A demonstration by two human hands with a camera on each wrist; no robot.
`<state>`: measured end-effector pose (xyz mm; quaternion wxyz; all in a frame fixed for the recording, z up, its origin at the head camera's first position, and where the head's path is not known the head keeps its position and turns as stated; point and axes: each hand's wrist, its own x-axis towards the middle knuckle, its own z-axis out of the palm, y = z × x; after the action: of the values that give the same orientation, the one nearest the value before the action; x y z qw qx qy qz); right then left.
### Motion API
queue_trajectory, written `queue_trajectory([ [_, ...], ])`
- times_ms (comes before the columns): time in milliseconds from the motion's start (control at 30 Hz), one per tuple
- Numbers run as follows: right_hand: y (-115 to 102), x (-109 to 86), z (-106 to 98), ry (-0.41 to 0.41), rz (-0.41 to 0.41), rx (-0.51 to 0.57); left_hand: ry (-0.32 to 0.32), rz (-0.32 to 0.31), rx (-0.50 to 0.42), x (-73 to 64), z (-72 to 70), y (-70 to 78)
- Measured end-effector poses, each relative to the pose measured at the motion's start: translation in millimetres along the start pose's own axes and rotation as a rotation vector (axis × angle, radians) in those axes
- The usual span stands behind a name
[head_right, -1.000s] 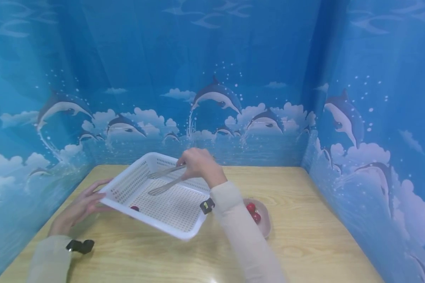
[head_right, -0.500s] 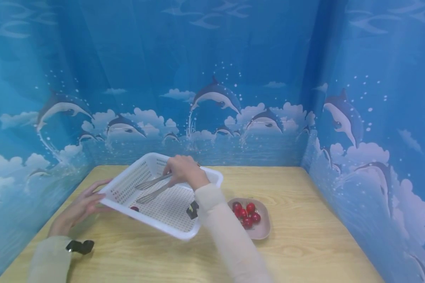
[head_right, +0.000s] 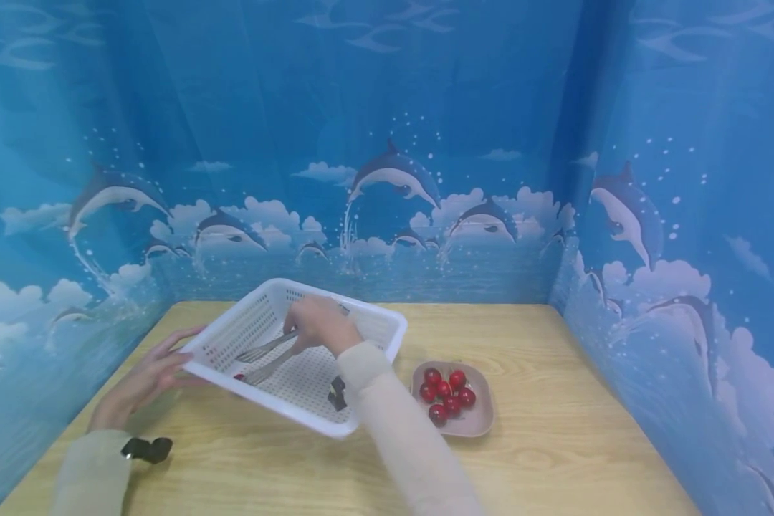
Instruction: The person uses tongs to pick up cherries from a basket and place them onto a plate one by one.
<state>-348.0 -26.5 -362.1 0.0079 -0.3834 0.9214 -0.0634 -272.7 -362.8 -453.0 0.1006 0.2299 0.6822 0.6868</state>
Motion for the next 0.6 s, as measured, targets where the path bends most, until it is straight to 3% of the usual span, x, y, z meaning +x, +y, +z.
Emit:
queue_trajectory([
  [200,-4.6,5.0,8.7,0.006,-0.047,-0.064,0.021,-0.015,0.017,-0.9,1.3,1.3],
  [367,-8.9,7.5,11.2,0.022,-0.101,-0.127,0.003,0.003,-0.014,-0.1,2.0,1.9],
  [600,-6.9,4.3,12.1,0.024,-0.073,-0.115,-0.007,0.006,-0.035,1.3,2.1,1.8],
])
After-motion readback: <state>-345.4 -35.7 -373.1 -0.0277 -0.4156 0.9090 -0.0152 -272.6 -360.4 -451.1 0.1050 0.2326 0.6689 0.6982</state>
